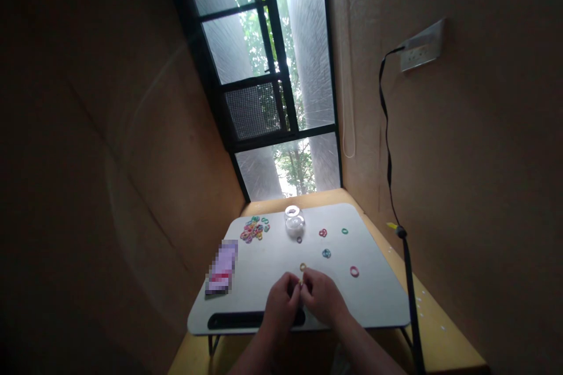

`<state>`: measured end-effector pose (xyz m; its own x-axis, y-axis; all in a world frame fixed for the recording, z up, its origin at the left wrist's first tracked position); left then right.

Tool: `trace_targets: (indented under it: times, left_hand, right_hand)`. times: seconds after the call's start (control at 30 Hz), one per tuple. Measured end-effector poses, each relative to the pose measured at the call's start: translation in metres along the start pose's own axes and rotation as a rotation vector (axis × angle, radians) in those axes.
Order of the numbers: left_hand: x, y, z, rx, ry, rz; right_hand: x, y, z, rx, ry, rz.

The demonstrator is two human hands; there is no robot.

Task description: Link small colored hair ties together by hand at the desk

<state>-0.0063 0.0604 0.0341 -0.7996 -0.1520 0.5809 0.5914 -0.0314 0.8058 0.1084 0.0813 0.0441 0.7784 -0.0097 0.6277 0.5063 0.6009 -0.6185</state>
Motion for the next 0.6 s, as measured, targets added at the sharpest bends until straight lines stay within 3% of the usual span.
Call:
trace_targets:
  times: [0.6]
  left_hand:
    - [-0.0017, -0.0025, -0.0016, 0.0, -0.008, -0.006]
  right_hand:
    - [-0.0041, 0.0034, -0.0021, 0.003, -0.022, -0.011]
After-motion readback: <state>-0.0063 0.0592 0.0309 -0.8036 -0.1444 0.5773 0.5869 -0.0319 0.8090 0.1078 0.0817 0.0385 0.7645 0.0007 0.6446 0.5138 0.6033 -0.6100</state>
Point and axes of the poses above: each hand's wrist, its own z-axis towards the middle knuckle, its own x-axis out of the back of the hand, y = z × x, the point moved 10 cm from there along z, towards the middle knuckle, and after that the axes turned 9 degrees about x, right-handed, at the moved point
